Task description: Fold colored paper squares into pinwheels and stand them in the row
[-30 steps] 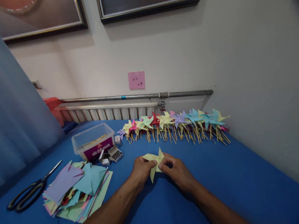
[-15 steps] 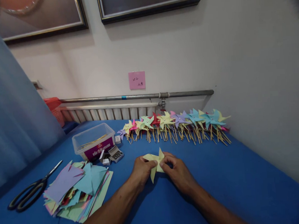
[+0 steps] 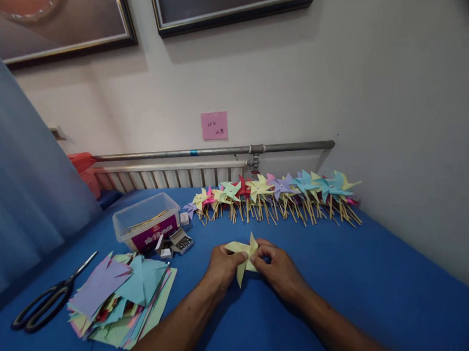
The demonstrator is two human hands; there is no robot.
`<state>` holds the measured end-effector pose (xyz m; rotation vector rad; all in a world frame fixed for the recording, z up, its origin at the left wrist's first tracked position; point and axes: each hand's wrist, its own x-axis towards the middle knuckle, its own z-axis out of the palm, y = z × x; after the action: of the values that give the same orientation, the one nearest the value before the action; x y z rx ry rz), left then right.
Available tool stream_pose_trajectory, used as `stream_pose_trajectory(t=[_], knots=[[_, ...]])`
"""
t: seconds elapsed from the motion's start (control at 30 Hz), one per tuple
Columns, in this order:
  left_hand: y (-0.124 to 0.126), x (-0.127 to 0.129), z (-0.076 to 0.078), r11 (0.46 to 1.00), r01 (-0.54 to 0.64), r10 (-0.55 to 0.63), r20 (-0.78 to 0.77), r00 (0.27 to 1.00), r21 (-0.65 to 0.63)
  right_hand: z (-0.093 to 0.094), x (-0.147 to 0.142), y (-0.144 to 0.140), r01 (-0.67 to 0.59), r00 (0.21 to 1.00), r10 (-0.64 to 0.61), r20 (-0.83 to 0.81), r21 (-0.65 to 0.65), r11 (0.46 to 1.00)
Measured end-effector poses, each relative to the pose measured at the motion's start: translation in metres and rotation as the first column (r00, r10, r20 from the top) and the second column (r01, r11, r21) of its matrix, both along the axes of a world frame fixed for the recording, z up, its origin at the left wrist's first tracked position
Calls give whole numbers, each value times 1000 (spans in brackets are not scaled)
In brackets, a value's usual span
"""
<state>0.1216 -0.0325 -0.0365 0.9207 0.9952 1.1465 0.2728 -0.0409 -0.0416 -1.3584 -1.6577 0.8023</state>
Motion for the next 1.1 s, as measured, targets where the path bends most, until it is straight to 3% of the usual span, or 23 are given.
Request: stream_pose_trajectory(t=[0.2,0.37,0.67,0.8,0.93,1.1], knots=[[1,1,0,1000,-3,3,-16,1000,6,3,-2,-3,-57,998,59,-23,44,997],[1,1,-1,1000,4,-3,-62,998,22,6,-4,-7,5,999,-7,-39,-45,999],[4,0,-6,999,-6,12,-114,993,52,-10,-9,-6,25,983,-31,-182,-34,999],[3,0,-4,1000,7,-4,-110,994,30,-15,-13,-2,49,918,-79,-390,-87,995],[1,0,-2,998,62,-60,-67,996,32,-19,-14,4,-31,811,-80,-579,-180,983],[-1,-1,-1,996,85,-84,-23,996,34,-22,-11,8,-117,741,-56,-669,-211,970]])
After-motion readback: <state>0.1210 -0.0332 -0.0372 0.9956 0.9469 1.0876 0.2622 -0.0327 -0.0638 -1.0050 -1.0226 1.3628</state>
